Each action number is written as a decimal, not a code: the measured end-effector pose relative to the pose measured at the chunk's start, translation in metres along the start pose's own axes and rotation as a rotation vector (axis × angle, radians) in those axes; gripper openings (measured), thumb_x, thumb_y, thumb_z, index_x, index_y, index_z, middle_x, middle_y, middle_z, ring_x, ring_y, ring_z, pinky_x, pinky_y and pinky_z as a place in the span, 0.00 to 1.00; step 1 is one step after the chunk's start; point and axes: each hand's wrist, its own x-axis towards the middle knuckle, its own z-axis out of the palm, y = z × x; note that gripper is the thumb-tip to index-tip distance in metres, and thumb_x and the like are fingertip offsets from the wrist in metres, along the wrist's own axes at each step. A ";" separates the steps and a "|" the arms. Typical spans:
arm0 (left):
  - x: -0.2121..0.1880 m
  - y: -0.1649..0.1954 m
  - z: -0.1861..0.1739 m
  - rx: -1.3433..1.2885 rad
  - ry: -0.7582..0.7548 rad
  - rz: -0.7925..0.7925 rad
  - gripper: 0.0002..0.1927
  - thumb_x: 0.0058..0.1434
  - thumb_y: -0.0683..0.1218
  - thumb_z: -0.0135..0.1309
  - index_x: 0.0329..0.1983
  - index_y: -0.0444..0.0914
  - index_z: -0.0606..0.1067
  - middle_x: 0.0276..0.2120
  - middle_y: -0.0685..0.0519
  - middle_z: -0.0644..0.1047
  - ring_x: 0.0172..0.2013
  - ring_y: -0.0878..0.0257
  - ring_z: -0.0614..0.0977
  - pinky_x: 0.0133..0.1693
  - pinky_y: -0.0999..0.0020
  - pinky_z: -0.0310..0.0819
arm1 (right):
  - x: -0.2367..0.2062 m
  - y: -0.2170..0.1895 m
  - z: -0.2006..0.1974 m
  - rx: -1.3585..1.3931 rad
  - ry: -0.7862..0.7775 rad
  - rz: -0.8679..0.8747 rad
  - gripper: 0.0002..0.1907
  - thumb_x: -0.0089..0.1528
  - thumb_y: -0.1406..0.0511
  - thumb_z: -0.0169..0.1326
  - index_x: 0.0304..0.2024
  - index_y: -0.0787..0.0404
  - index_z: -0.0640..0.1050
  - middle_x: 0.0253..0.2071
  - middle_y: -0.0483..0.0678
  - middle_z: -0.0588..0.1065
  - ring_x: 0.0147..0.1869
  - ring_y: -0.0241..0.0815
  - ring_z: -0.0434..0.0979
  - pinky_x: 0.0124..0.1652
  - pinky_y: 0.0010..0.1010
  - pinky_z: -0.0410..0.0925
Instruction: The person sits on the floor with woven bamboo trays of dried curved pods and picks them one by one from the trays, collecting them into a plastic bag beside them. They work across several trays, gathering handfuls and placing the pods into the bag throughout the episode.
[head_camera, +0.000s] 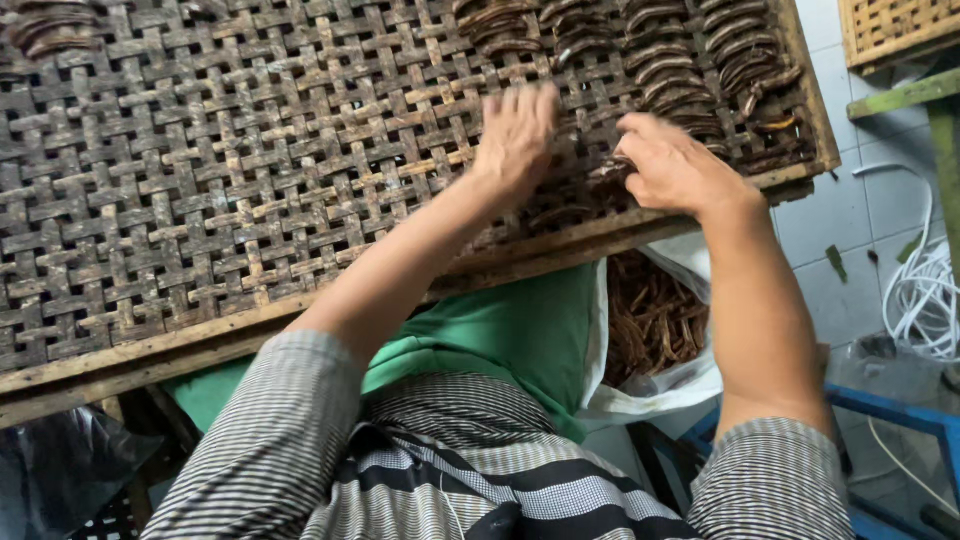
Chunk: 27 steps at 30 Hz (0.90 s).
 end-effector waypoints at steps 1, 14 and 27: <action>-0.012 0.012 -0.002 -0.053 0.065 0.038 0.17 0.66 0.42 0.48 0.56 0.32 0.67 0.41 0.43 0.71 0.44 0.50 0.73 0.44 0.49 0.66 | -0.006 0.000 0.000 0.032 -0.024 -0.017 0.20 0.53 0.72 0.57 0.49 0.67 0.76 0.63 0.62 0.71 0.66 0.61 0.70 0.62 0.44 0.66; -0.054 0.055 -0.016 -0.077 -0.194 0.213 0.11 0.61 0.46 0.50 0.43 0.35 0.73 0.38 0.45 0.76 0.42 0.49 0.80 0.39 0.46 0.69 | -0.025 -0.020 -0.014 -0.007 -0.005 0.006 0.22 0.48 0.77 0.55 0.46 0.62 0.75 0.48 0.56 0.72 0.55 0.60 0.72 0.54 0.48 0.68; -0.060 0.048 -0.040 -0.111 -0.076 0.214 0.17 0.58 0.47 0.52 0.48 0.36 0.72 0.40 0.46 0.75 0.44 0.51 0.78 0.40 0.53 0.70 | -0.012 -0.038 -0.032 0.015 -0.099 0.042 0.27 0.47 0.76 0.56 0.50 0.57 0.76 0.46 0.55 0.74 0.54 0.61 0.74 0.53 0.48 0.69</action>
